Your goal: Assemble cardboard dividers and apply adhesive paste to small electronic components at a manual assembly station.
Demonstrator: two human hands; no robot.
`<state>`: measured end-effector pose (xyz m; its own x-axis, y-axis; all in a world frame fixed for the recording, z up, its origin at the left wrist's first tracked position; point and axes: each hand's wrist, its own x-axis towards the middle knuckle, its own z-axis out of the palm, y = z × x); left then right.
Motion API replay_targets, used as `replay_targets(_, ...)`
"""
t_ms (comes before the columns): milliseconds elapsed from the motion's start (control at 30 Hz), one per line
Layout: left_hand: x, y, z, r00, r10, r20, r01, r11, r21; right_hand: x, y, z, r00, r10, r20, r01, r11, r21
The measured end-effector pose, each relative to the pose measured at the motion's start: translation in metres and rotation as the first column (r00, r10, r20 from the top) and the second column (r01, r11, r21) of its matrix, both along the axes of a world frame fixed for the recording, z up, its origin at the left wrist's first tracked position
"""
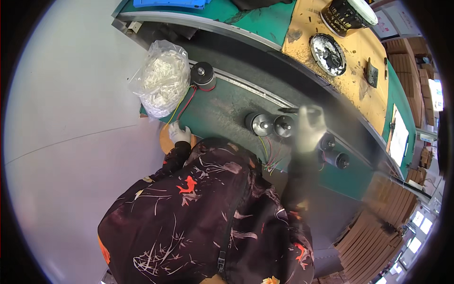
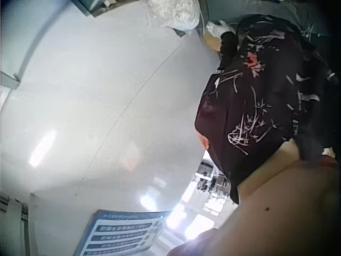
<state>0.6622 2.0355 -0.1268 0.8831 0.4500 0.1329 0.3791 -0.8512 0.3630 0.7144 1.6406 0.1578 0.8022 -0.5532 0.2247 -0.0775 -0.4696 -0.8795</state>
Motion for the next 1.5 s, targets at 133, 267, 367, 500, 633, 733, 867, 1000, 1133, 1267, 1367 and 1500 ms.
replay_targets(133, -0.017, 0.002, -0.014, 0.991, -0.057, -0.123, 0.029, 0.977, -0.212, -0.026, 0.003, -0.05, 0.996, -0.018, -0.083, 0.019, 1.0, 0.012)
replay_targets(267, -0.026, 0.005, -0.034, 0.98, -0.186, -0.076, 0.167, 0.964, -0.207, -0.038, 0.004, -0.065, 0.989, -0.093, -0.111, 0.087, 0.995, -0.052)
replay_targets(367, -0.025, 0.001, -0.036, 0.979, -0.159, -0.128, 0.119, 0.956, -0.27, -0.043, 0.004, -0.066, 0.989, -0.099, -0.107, 0.096, 0.995, -0.03)
replay_targets(500, -0.028, 0.004, -0.041, 0.976, -0.14, -0.165, 0.094, 0.961, -0.26, -0.044, 0.004, -0.074, 0.992, -0.092, -0.089, 0.091, 0.996, -0.011)
replay_targets(633, -0.024, -0.001, -0.042, 0.97, -0.148, -0.192, 0.091, 0.956, -0.279, -0.048, 0.004, -0.069, 0.99, -0.125, -0.071, 0.124, 0.992, -0.019)
replay_targets(733, -0.03, 0.005, -0.041, 0.974, -0.106, -0.202, 0.049, 0.962, -0.269, -0.048, 0.006, -0.072, 0.989, -0.102, -0.11, 0.102, 0.995, -0.009)
replay_targets(867, -0.029, 0.004, -0.04, 0.972, -0.098, -0.212, 0.03, 0.953, -0.302, -0.051, 0.006, -0.075, 0.99, -0.096, -0.103, 0.099, 0.995, 0.025)
replay_targets(1000, -0.031, 0.007, -0.046, 0.971, -0.107, -0.214, 0.044, 0.959, -0.279, -0.059, 0.0, -0.073, 0.974, -0.216, -0.063, 0.225, 0.919, 0.325)
replay_targets(1133, -0.035, 0.011, -0.045, 0.943, -0.154, -0.295, 0.085, 0.968, -0.235, -0.036, -0.004, -0.023, 0.977, -0.18, 0.114, 0.159, 0.971, 0.177)
replay_targets(1267, -0.021, 0.002, -0.029, 0.916, -0.227, -0.331, 0.143, 0.955, -0.26, 0.001, -0.047, 0.051, 0.896, -0.165, 0.412, 0.069, 0.968, 0.24)
replay_targets(1367, -0.031, 0.014, -0.031, 0.899, -0.203, -0.388, 0.113, 0.964, -0.242, 0.052, -0.049, 0.088, 0.876, -0.217, 0.43, 0.197, 0.976, 0.092)
replay_targets(1500, -0.014, 0.002, -0.016, 0.861, -0.301, -0.409, 0.232, 0.95, -0.211, 0.078, -0.078, 0.117, 0.904, -0.1, 0.415, 0.118, 0.993, -0.018)
